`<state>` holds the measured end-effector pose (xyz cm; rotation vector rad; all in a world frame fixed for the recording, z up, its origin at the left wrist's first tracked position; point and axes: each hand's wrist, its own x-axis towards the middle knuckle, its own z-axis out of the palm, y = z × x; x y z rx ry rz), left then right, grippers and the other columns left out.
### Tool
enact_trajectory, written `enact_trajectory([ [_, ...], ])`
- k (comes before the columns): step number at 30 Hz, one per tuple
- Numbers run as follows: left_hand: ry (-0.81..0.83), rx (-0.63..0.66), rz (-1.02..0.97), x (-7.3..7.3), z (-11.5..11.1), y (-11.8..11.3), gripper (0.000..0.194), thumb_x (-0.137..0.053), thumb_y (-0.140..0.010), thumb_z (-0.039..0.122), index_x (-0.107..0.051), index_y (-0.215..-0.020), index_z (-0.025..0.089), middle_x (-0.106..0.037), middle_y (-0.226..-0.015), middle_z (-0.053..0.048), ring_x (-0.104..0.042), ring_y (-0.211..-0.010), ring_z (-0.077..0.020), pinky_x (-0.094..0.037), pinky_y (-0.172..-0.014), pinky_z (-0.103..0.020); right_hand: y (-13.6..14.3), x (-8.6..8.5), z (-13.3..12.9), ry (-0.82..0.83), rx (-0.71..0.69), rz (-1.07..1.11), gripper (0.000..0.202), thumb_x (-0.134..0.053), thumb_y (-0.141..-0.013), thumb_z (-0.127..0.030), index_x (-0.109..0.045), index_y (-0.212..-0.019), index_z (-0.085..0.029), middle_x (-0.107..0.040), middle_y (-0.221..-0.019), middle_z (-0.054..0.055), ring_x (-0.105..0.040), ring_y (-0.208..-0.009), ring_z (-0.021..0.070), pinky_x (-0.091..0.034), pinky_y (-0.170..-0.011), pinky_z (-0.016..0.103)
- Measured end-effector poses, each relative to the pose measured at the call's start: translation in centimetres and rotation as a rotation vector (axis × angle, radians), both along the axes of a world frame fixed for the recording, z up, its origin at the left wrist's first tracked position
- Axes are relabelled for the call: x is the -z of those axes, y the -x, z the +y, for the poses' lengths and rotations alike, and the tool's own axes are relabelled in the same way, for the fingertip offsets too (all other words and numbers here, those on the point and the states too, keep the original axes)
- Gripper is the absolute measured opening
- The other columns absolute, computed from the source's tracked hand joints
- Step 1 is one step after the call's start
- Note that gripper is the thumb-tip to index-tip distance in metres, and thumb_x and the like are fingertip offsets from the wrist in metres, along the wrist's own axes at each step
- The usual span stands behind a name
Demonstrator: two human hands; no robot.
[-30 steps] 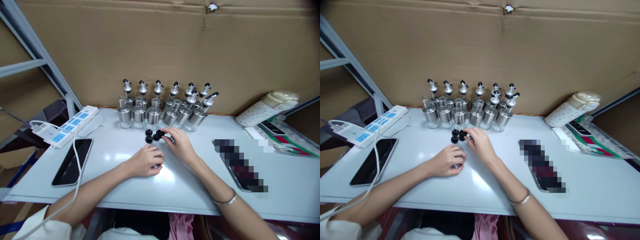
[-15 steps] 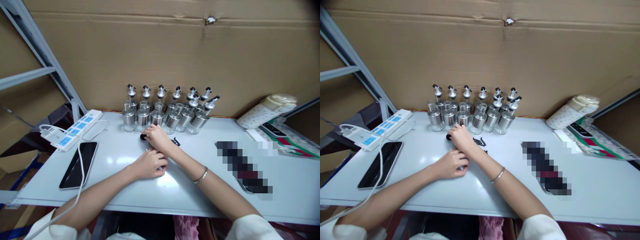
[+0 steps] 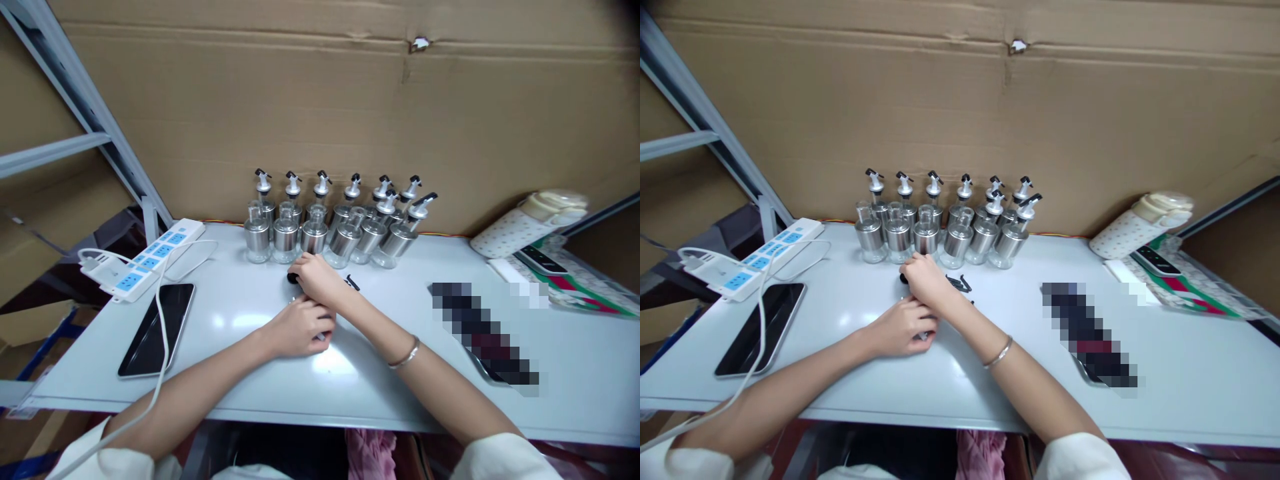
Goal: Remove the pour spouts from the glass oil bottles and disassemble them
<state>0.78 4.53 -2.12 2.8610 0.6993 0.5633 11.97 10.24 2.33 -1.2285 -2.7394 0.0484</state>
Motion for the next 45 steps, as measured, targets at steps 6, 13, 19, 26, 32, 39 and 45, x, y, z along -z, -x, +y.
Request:
enact_trajectory([
  [6, -0.002, -0.019, 0.004, -0.2, -0.1, 0.0, 0.01, -0.052, -0.084, 0.02, -0.062, -0.082, 0.018, -0.067, -0.095, -0.002, -0.058, -0.086, -0.0168, -0.038, -0.079, -0.03, -3.1, 0.0, -0.3, -0.079, 0.056, 0.483, 0.033, -0.043, -0.083, -0.003, -0.066, -0.101, -0.015, -0.07, -0.099, 0.008, -0.062, -0.092, 0.0198, -0.046, -0.08, 0.031],
  [13, 0.041, -0.017, -0.045, -0.3, -0.1, 0.2, 0.018, -0.053, -0.087, 0.028, -0.059, -0.1, 0.017, -0.067, -0.104, -0.003, -0.057, -0.09, -0.0174, -0.037, -0.079, -0.031, -9.0, 0.0, -1.7, -0.248, 0.308, 0.84, 0.022, -0.046, -0.084, -0.016, -0.068, -0.088, -0.018, -0.072, -0.077, 0.004, -0.064, -0.067, 0.016, -0.047, -0.061, 0.027],
  [19, -0.001, -0.01, -0.037, -0.6, -0.1, 0.3, 0.036, -0.053, -0.084, 0.052, -0.063, -0.087, 0.017, -0.067, -0.11, -0.005, -0.056, -0.101, -0.0245, -0.037, -0.082, -0.037, -11.0, 0.4, -2.1, -0.222, 0.445, 0.878, 0.02, -0.05, -0.084, -0.025, -0.068, -0.088, -0.017, -0.07, -0.068, 0.003, -0.058, -0.056, 0.0137, -0.046, -0.057, 0.026],
  [26, 0.006, -0.109, -0.061, -1.1, -0.5, 0.4, 0.035, -0.05, -0.083, 0.048, -0.063, -0.091, 0.016, -0.067, -0.104, -0.008, -0.057, -0.095, -0.0236, -0.038, -0.082, -0.038, -12.0, -0.4, -2.3, -0.303, 0.484, 0.93, 0.019, -0.051, -0.084, -0.026, -0.068, -0.088, -0.018, -0.068, -0.066, 0.002, -0.057, -0.056, 0.0133, -0.045, -0.052, 0.025],
  [32, -0.012, -0.123, 0.017, -0.9, -0.4, 0.3, 0.021, -0.053, -0.083, 0.036, -0.063, -0.087, 0.017, -0.064, -0.097, -0.006, -0.054, -0.087, -0.0197, -0.037, -0.073, -0.033, -12.2, -0.5, -2.4, -0.323, 0.48, 0.924, 0.018, -0.051, -0.083, -0.025, -0.067, -0.088, -0.018, -0.068, -0.065, 0.002, -0.056, -0.054, 0.0126, -0.043, -0.048, 0.023],
  [39, -0.079, -0.131, 0.029, -0.4, -0.1, -0.2, 0.013, -0.05, -0.081, 0.019, -0.06, -0.071, 0.017, -0.063, -0.087, -0.003, -0.052, -0.086, -0.0177, -0.035, -0.068, -0.03, -11.6, -0.2, -2.3, -0.288, 0.44, 0.879, 0.02, -0.048, -0.082, -0.021, -0.068, -0.085, -0.017, -0.066, -0.061, 0.001, -0.055, -0.052, 0.012, -0.045, -0.051, 0.023],
  [45, -0.084, -0.103, 0.017, -0.7, -0.1, -0.1, 0.015, -0.049, -0.082, 0.019, -0.06, -0.072, 0.018, -0.065, -0.085, -0.002, -0.055, -0.086, -0.0173, -0.036, -0.076, -0.032, -11.7, -0.1, -2.2, -0.227, 0.442, 0.906, 0.02, -0.048, -0.081, -0.023, -0.068, -0.083, -0.018, -0.066, -0.061, 0.001, -0.054, -0.051, 0.0126, -0.045, -0.052, 0.024],
])
